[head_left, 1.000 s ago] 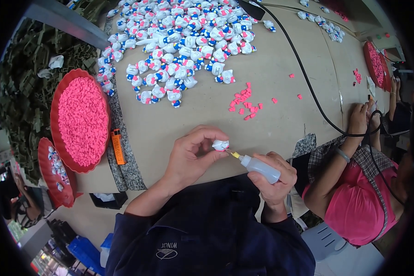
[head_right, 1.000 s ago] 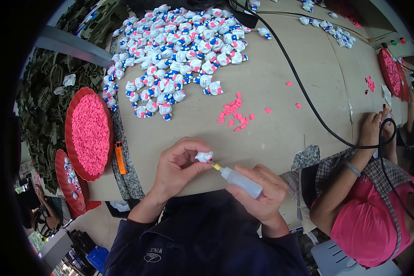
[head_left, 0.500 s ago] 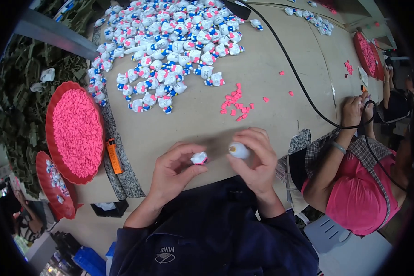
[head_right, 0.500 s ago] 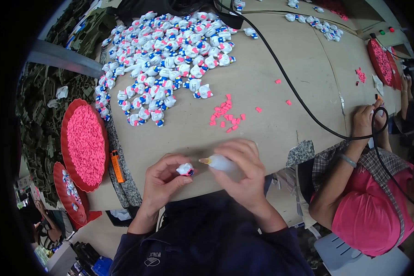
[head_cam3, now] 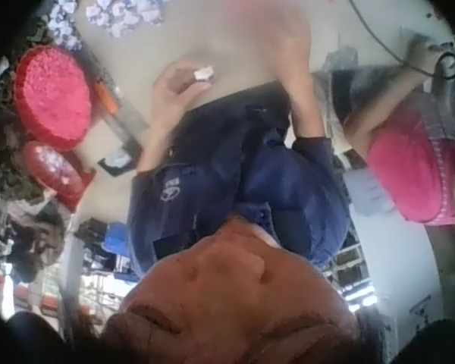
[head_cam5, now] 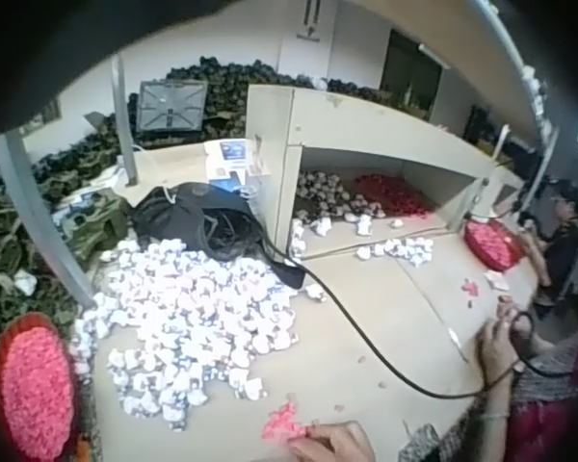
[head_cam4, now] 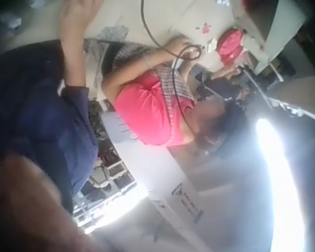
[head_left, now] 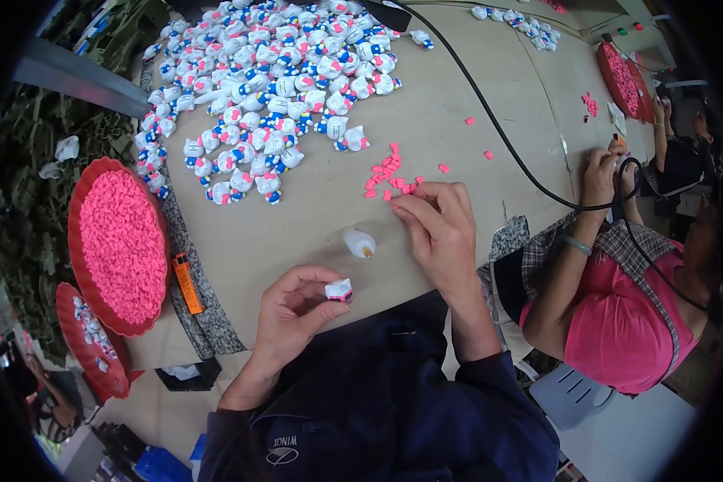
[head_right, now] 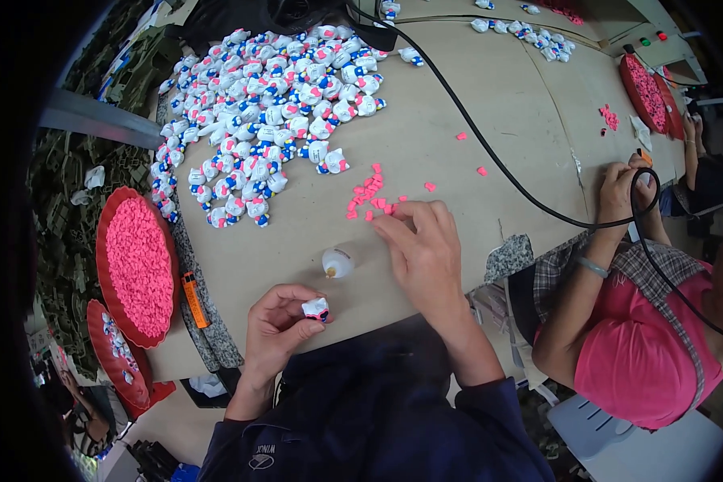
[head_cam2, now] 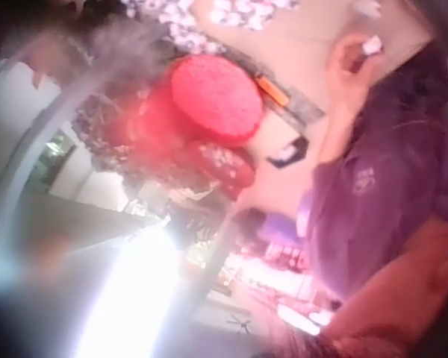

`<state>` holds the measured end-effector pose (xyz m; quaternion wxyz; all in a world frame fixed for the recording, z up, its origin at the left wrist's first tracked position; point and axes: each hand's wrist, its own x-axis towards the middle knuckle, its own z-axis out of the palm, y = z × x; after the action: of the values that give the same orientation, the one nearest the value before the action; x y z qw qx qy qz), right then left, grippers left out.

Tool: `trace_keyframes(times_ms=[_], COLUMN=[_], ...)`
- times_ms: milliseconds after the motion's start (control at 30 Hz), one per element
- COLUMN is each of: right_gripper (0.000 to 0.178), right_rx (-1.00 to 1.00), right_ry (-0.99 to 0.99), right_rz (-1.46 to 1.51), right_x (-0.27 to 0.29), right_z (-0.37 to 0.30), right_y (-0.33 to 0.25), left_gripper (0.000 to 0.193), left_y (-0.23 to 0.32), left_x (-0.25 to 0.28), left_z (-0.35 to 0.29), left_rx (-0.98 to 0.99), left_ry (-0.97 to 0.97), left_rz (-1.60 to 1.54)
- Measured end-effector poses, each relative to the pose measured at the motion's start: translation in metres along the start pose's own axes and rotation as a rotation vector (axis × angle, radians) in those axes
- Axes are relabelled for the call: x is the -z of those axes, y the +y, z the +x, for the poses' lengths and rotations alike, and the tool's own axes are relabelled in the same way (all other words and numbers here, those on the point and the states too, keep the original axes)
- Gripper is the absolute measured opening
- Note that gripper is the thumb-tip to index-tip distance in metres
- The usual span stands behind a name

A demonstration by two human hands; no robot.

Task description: The person applies glue from a squeeze bottle to plastic figurines and attaches small bows onto them by hand, occasionally gathering and pushing the figurines into piles.

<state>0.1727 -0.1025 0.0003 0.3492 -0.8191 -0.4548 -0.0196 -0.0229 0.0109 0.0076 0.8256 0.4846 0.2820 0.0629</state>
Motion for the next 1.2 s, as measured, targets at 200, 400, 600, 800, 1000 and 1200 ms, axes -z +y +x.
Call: trace_keyframes(times_ms=[200, 400, 600, 800, 1000, 1200], right_gripper=[0.013, 0.018, 0.022, 0.018, 0.015, 0.017], right_rx=[-0.06, -0.088, -0.063, -0.244, -0.237, -0.255], right_ry=[-0.037, -0.062, -0.133, -0.117, -0.154, -0.217], right_rz=[0.31, 0.497, 0.564, 0.573, 0.594, 0.709], right_x=[0.02, 0.016, 0.014, 0.016, 0.011, 0.004], right_z=[-0.016, -0.036, -0.042, -0.042, -0.043, -0.041], right_y=[-0.028, -0.045, -0.044, -0.042, -0.04, -0.047], left_gripper=[0.032, 0.033, 0.033, 0.03, 0.029, 0.034], left_y=[-0.004, -0.005, -0.006, -0.011, -0.009, -0.004], left_x=[-0.007, -0.013, -0.014, -0.016, -0.013, -0.003], left_z=[0.003, 0.006, 0.006, 0.008, 0.008, -0.01], left_rx=[-0.067, -0.11, -0.086, -0.159, -0.184, -0.081], left_ry=[-0.006, -0.04, -0.06, -0.077, -0.067, -0.033], left_rz=[-0.058, -0.01, -0.097, -0.027, 0.148, 0.048])
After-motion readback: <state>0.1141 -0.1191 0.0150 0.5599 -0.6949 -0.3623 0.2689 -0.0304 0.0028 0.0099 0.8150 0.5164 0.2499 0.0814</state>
